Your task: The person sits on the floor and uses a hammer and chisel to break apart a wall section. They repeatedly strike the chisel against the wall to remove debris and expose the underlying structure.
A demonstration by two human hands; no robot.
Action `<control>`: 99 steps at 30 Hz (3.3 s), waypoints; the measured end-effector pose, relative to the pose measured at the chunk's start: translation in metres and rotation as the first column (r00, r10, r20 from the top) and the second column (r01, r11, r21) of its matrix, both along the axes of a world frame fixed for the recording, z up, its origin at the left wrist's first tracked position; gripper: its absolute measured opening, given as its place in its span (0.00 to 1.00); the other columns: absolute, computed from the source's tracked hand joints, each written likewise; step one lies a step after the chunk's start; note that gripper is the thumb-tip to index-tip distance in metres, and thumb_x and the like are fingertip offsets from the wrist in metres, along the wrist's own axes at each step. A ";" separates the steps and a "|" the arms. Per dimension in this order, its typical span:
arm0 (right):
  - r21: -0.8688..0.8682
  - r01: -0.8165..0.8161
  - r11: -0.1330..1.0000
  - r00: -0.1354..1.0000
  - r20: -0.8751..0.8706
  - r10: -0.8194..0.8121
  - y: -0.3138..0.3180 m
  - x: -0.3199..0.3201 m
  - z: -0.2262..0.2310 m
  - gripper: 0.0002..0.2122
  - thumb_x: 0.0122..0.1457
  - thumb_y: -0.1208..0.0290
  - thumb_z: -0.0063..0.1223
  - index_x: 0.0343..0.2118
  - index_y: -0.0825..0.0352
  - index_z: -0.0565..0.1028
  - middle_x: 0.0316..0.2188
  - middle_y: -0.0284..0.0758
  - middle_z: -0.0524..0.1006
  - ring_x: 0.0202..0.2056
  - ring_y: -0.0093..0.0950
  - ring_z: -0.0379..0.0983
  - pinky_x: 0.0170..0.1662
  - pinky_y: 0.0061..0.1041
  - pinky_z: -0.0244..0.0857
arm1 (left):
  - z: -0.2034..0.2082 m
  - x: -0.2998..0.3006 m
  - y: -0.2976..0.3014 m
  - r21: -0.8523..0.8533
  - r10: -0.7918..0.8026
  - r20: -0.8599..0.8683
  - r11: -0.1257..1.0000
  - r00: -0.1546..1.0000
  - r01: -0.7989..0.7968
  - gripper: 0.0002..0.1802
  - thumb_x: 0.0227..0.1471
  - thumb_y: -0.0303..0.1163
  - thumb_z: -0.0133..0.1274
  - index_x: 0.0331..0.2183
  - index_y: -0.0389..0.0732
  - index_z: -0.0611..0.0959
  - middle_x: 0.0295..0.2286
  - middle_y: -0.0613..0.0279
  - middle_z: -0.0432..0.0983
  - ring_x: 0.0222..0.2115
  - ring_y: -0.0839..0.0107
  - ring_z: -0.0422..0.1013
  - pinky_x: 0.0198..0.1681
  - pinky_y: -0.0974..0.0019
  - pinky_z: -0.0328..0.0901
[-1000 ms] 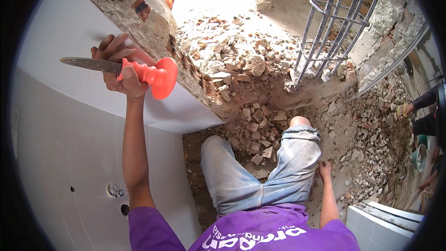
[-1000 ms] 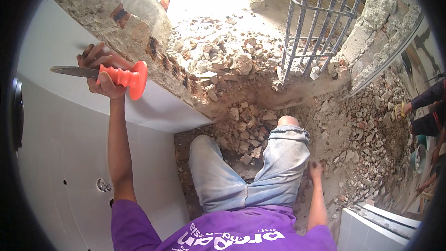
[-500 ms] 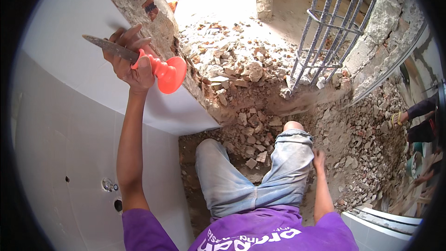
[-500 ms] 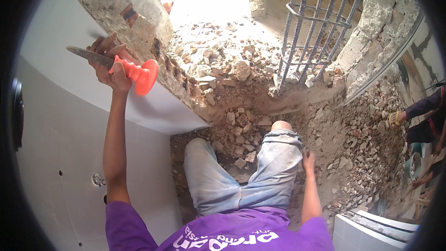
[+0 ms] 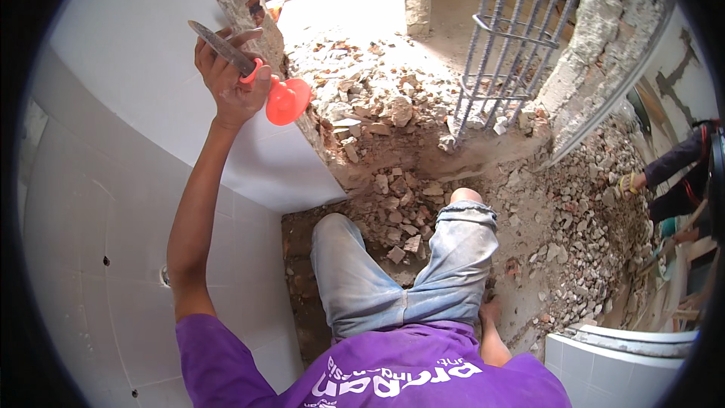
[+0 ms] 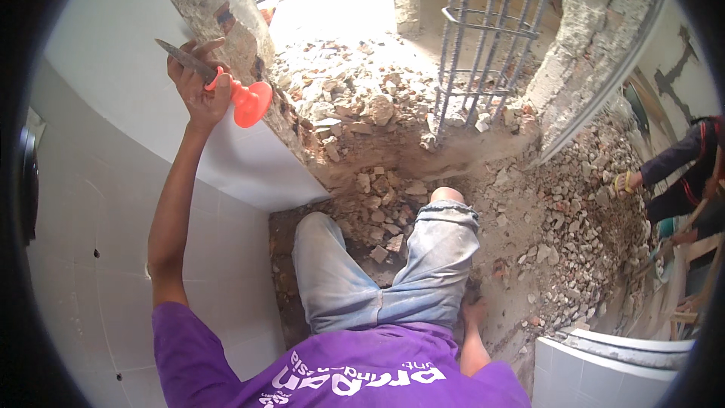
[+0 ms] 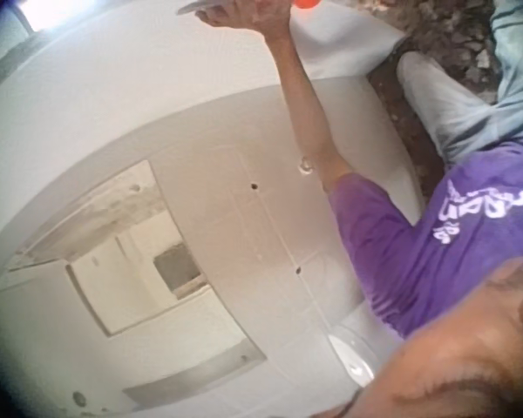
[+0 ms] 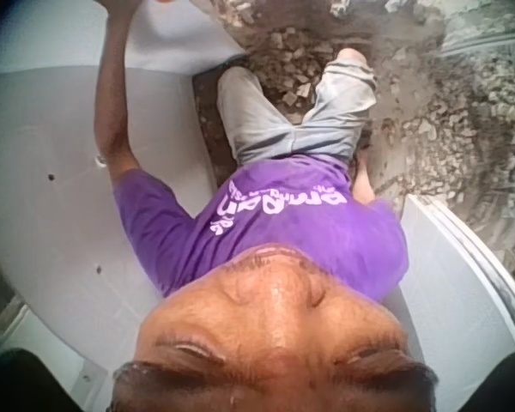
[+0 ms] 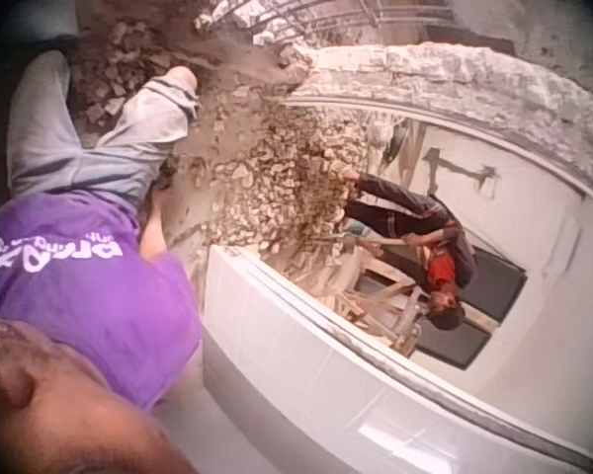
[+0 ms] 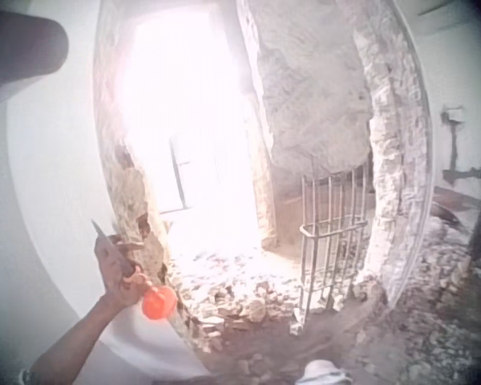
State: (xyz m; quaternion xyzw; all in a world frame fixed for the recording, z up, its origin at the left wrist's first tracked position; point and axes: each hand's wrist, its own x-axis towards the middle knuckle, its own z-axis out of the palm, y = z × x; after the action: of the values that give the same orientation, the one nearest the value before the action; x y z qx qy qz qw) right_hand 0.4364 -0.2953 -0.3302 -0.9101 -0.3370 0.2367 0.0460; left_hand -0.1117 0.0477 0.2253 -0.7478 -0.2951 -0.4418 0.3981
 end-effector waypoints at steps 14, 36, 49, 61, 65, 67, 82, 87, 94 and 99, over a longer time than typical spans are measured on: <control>-0.077 -0.089 0.993 0.984 -0.163 0.076 -0.048 -0.033 0.000 0.19 0.52 0.60 0.49 0.43 0.67 0.70 0.40 0.50 0.74 0.44 0.47 0.70 0.46 0.42 0.64 | 0.057 0.036 0.010 0.005 0.040 -0.255 0.999 0.966 -0.040 0.11 0.41 0.33 0.60 0.22 0.45 0.72 0.30 0.64 0.76 0.36 0.68 0.71 0.56 0.49 0.48; 0.014 0.107 0.994 0.968 -0.229 -0.101 -0.048 -0.027 0.019 0.28 0.46 0.57 0.53 0.49 0.66 0.66 0.44 0.50 0.72 0.48 0.45 0.68 0.50 0.41 0.62 | 0.044 0.033 0.020 -0.033 0.212 -0.421 0.968 0.882 -0.248 0.17 0.40 0.31 0.62 0.37 0.47 0.79 0.24 0.67 0.72 0.38 0.71 0.72 0.56 0.57 0.53; 0.026 -0.014 1.000 0.996 -0.093 0.016 -0.061 -0.013 -0.016 0.27 0.49 0.53 0.52 0.49 0.66 0.68 0.46 0.51 0.71 0.48 0.46 0.67 0.49 0.41 0.62 | 0.060 0.054 0.015 -0.093 0.422 -0.493 0.844 0.761 -0.528 0.13 0.47 0.40 0.56 0.36 0.46 0.80 0.22 0.63 0.74 0.30 0.69 0.72 0.49 0.57 0.59; -0.103 -0.029 0.994 0.974 -0.225 0.006 -0.102 0.058 0.056 0.20 0.50 0.56 0.53 0.42 0.64 0.73 0.39 0.46 0.75 0.44 0.44 0.71 0.45 0.37 0.65 | 0.096 0.064 0.051 -0.391 0.400 -0.631 0.577 0.665 -0.718 0.16 0.47 0.45 0.54 0.32 0.42 0.79 0.30 0.53 0.75 0.36 0.53 0.71 0.39 0.51 0.64; -0.062 -0.011 0.998 0.954 -0.300 -0.008 -0.098 0.028 0.047 0.23 0.51 0.54 0.52 0.46 0.63 0.71 0.41 0.47 0.74 0.44 0.46 0.69 0.46 0.41 0.63 | 0.092 0.039 0.047 -0.463 0.353 -0.605 0.573 0.714 -0.676 0.17 0.46 0.45 0.55 0.30 0.41 0.77 0.28 0.51 0.74 0.29 0.52 0.72 0.31 0.53 0.66; -0.105 -0.094 0.990 0.954 -0.293 0.059 -0.104 0.013 0.010 0.26 0.50 0.52 0.53 0.48 0.65 0.69 0.42 0.48 0.74 0.44 0.47 0.69 0.47 0.41 0.63 | 0.090 0.046 0.041 -0.503 0.175 -0.605 0.672 0.776 -0.543 0.17 0.46 0.43 0.55 0.31 0.39 0.76 0.26 0.51 0.74 0.26 0.52 0.72 0.30 0.54 0.66; 0.003 0.116 0.993 0.977 -0.179 -0.113 -0.092 -0.029 0.019 0.33 0.52 0.57 0.51 0.57 0.71 0.56 0.50 0.56 0.63 0.48 0.51 0.64 0.50 0.43 0.60 | 0.070 0.018 0.040 -0.071 0.283 -0.700 0.886 0.656 -0.458 0.21 0.41 0.31 0.57 0.41 0.40 0.77 0.25 0.60 0.74 0.29 0.65 0.71 0.40 0.62 0.66; -0.050 -0.036 0.998 0.993 -0.116 0.030 -0.088 -0.006 0.021 0.31 0.51 0.57 0.52 0.55 0.69 0.60 0.49 0.53 0.66 0.47 0.49 0.66 0.50 0.41 0.61 | 0.068 0.016 0.028 -0.047 0.310 -0.661 0.892 0.684 -0.450 0.22 0.42 0.32 0.57 0.43 0.43 0.76 0.25 0.61 0.73 0.28 0.64 0.71 0.40 0.62 0.66; -0.127 -0.135 0.983 0.973 -0.202 0.108 -0.084 0.055 0.053 0.24 0.47 0.52 0.56 0.42 0.66 0.71 0.39 0.47 0.75 0.43 0.44 0.71 0.45 0.39 0.65 | 0.082 0.035 0.049 -0.084 0.426 -0.664 0.774 0.615 -0.628 0.19 0.48 0.35 0.53 0.45 0.52 0.75 0.23 0.59 0.72 0.29 0.61 0.72 0.36 0.60 0.66; -0.280 -0.331 0.901 0.931 -0.255 0.262 -0.136 0.111 0.141 0.27 0.48 0.47 0.53 0.38 0.70 0.73 0.40 0.48 0.75 0.44 0.43 0.71 0.45 0.37 0.65 | 0.125 0.038 0.067 -0.107 0.389 -0.756 0.721 0.527 -0.685 0.18 0.48 0.33 0.52 0.44 0.51 0.75 0.25 0.56 0.74 0.31 0.58 0.72 0.39 0.56 0.65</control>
State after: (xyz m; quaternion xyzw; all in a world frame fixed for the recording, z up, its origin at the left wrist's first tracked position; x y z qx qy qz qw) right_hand 0.5476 -0.4312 -0.1887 -0.8129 -0.4228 0.3872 -0.1029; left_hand -0.0736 0.1142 0.3502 -0.7861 -0.4280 0.0857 0.4376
